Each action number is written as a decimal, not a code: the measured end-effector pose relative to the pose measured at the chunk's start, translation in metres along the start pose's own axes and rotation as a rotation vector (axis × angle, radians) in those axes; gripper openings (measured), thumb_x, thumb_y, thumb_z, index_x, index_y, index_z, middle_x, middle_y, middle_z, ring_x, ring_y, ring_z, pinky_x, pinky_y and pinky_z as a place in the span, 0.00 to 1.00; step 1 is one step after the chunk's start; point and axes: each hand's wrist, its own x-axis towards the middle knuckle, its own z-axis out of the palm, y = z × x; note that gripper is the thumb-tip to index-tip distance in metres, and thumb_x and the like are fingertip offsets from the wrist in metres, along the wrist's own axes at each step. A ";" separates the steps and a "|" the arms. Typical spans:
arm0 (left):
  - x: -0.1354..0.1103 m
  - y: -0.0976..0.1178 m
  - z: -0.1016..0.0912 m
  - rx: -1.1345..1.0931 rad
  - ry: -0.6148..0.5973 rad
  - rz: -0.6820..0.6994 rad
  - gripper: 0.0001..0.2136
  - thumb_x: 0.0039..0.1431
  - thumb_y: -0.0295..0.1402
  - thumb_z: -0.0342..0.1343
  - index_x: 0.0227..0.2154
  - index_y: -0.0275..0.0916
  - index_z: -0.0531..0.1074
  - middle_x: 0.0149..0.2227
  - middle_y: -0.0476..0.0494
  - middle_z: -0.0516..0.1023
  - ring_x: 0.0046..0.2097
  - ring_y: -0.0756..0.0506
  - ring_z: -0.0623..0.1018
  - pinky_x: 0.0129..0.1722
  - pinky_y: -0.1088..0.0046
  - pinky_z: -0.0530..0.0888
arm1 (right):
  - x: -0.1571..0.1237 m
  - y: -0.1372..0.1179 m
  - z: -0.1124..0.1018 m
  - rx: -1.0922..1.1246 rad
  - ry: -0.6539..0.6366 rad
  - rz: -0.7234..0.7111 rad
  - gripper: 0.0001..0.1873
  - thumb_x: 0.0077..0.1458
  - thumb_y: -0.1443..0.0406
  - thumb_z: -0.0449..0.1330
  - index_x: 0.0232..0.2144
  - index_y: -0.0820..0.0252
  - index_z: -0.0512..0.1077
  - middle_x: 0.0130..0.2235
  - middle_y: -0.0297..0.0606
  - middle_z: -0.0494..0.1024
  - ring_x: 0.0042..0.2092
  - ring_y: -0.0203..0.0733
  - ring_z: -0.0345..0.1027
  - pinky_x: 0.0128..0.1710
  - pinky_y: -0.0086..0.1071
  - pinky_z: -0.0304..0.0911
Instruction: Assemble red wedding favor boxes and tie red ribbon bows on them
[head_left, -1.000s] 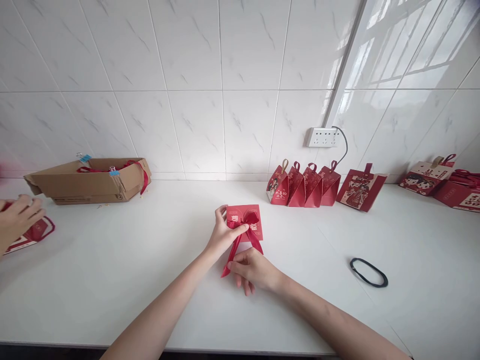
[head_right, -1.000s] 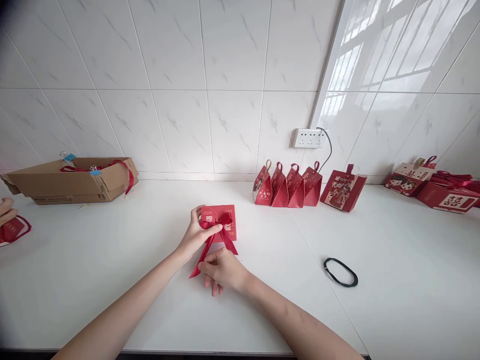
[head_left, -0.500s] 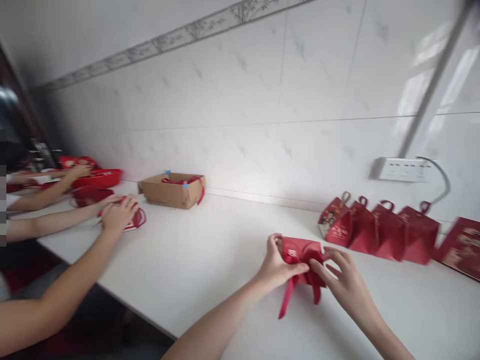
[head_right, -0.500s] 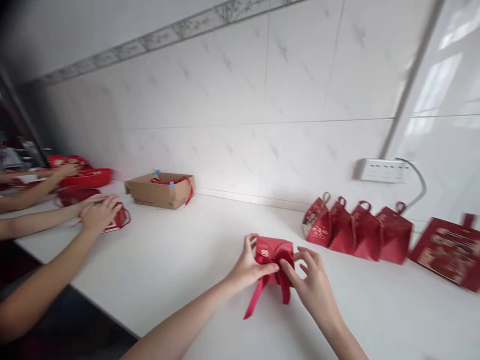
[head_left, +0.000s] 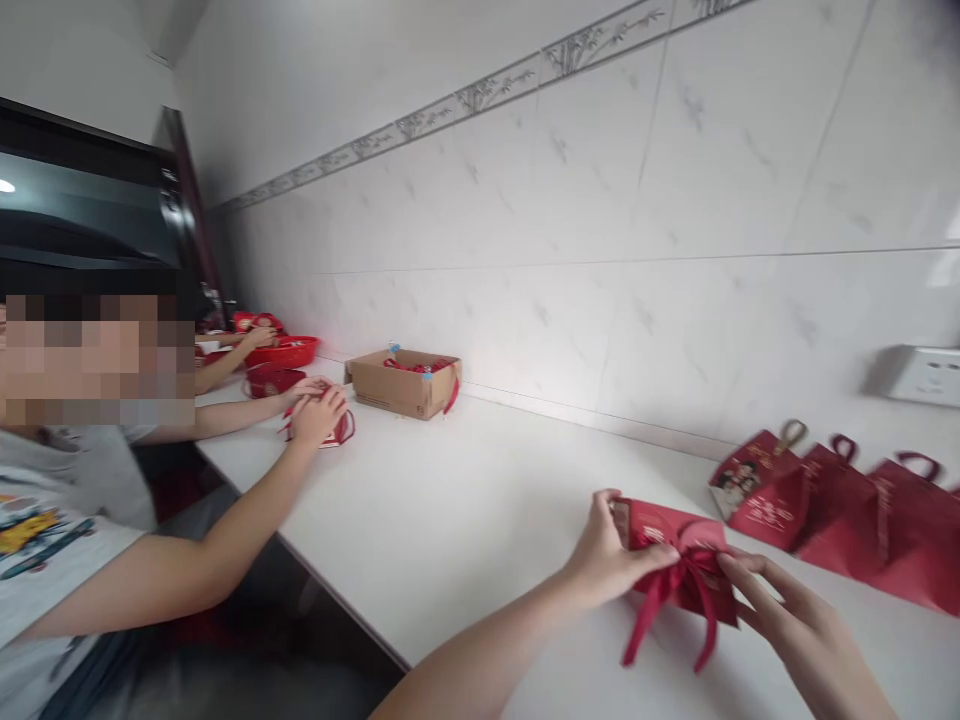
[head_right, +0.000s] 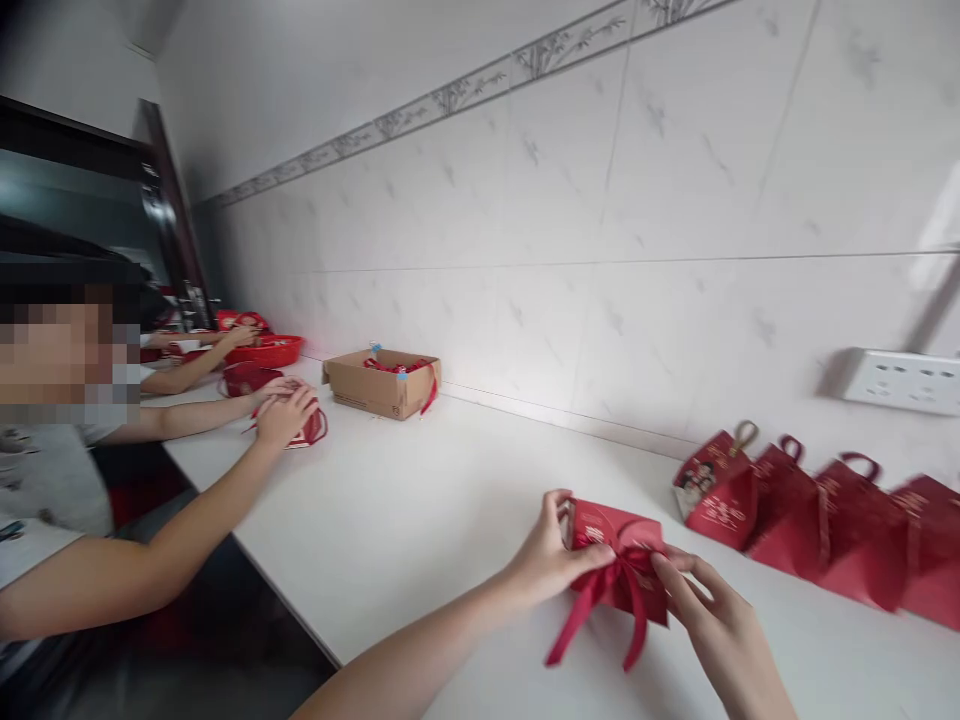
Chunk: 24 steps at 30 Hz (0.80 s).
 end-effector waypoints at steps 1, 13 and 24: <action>0.000 0.000 -0.001 0.051 0.031 0.025 0.36 0.41 0.39 0.67 0.50 0.37 0.54 0.50 0.34 0.67 0.52 0.40 0.69 0.53 0.61 0.64 | -0.004 -0.004 0.001 0.064 -0.041 0.059 0.25 0.44 0.43 0.58 0.27 0.58 0.72 0.41 0.46 0.79 0.39 0.55 0.75 0.41 0.45 0.71; 0.012 0.003 -0.011 0.409 0.067 0.190 0.17 0.53 0.45 0.54 0.20 0.40 0.56 0.20 0.55 0.60 0.25 0.52 0.64 0.27 0.77 0.62 | -0.010 -0.017 0.004 0.439 -0.129 0.049 0.22 0.46 0.48 0.63 0.24 0.61 0.66 0.52 0.44 0.70 0.45 0.44 0.70 0.49 0.40 0.66; 0.014 0.004 -0.011 0.469 0.042 0.241 0.17 0.56 0.43 0.51 0.19 0.40 0.56 0.21 0.54 0.61 0.25 0.52 0.63 0.27 0.76 0.61 | -0.007 -0.014 0.002 0.545 -0.146 0.054 0.20 0.48 0.51 0.62 0.23 0.61 0.65 0.50 0.42 0.71 0.41 0.40 0.69 0.46 0.41 0.65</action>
